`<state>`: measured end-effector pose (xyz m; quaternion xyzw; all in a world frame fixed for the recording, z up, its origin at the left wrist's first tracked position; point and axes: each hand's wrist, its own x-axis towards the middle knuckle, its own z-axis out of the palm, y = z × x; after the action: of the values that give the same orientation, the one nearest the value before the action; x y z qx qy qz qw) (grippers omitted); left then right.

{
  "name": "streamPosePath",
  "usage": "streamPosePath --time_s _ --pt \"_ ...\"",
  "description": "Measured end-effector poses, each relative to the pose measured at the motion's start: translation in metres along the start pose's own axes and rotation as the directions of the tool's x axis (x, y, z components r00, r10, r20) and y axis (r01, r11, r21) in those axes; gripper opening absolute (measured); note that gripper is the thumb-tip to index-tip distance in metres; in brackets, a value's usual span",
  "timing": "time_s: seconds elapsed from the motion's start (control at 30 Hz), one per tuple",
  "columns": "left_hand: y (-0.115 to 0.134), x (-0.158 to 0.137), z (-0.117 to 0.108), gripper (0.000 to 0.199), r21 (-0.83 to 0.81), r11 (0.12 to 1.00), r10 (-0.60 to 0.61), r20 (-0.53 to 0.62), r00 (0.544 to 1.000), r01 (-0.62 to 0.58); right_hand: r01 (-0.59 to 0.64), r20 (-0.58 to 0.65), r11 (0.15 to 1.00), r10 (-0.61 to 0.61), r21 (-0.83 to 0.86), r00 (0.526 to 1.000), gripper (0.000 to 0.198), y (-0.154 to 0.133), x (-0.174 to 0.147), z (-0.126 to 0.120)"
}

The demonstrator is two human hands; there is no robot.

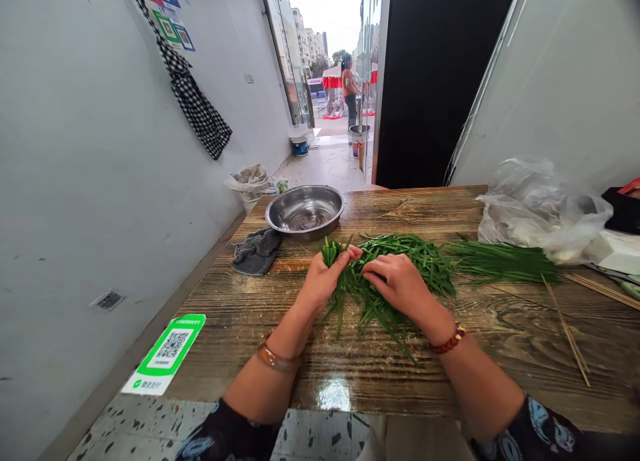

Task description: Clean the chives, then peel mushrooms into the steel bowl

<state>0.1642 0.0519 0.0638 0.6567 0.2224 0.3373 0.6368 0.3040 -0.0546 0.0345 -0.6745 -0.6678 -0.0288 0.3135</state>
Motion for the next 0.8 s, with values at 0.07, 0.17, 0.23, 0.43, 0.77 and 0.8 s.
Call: streamPosePath --time_s 0.07,0.17,0.23,0.43,0.77,0.8 --pt "-0.003 -0.001 0.002 0.029 0.098 0.995 -0.012 0.045 0.999 0.008 0.029 -0.013 1.000 -0.029 -0.007 0.999 0.015 -0.007 -0.001 0.000" --pt "-0.009 -0.001 0.003 0.032 0.266 0.963 -0.065 0.090 0.994 0.039 0.002 -0.078 0.999 0.000 0.036 0.997 0.012 -0.012 -0.001 0.001" --pt "-0.012 -0.002 0.003 0.037 0.296 0.953 -0.104 0.131 0.986 0.062 -0.041 -0.134 0.994 0.054 0.104 0.990 0.009 -0.011 -0.001 0.001" --pt "-0.004 -0.006 0.005 0.041 0.172 0.976 -0.165 0.167 0.972 0.136 -0.177 -0.164 0.791 0.330 0.586 0.929 0.013 -0.002 0.003 0.002" --pt "-0.005 -0.007 0.007 0.037 0.220 0.961 -0.220 0.237 0.946 0.168 -0.208 -0.100 0.622 0.422 0.755 0.901 0.017 0.003 0.004 0.006" --pt "-0.006 -0.007 0.006 0.038 0.218 0.961 -0.223 0.232 0.947 0.173 -0.209 -0.107 0.622 0.431 0.754 0.896 0.018 0.003 0.004 0.005"
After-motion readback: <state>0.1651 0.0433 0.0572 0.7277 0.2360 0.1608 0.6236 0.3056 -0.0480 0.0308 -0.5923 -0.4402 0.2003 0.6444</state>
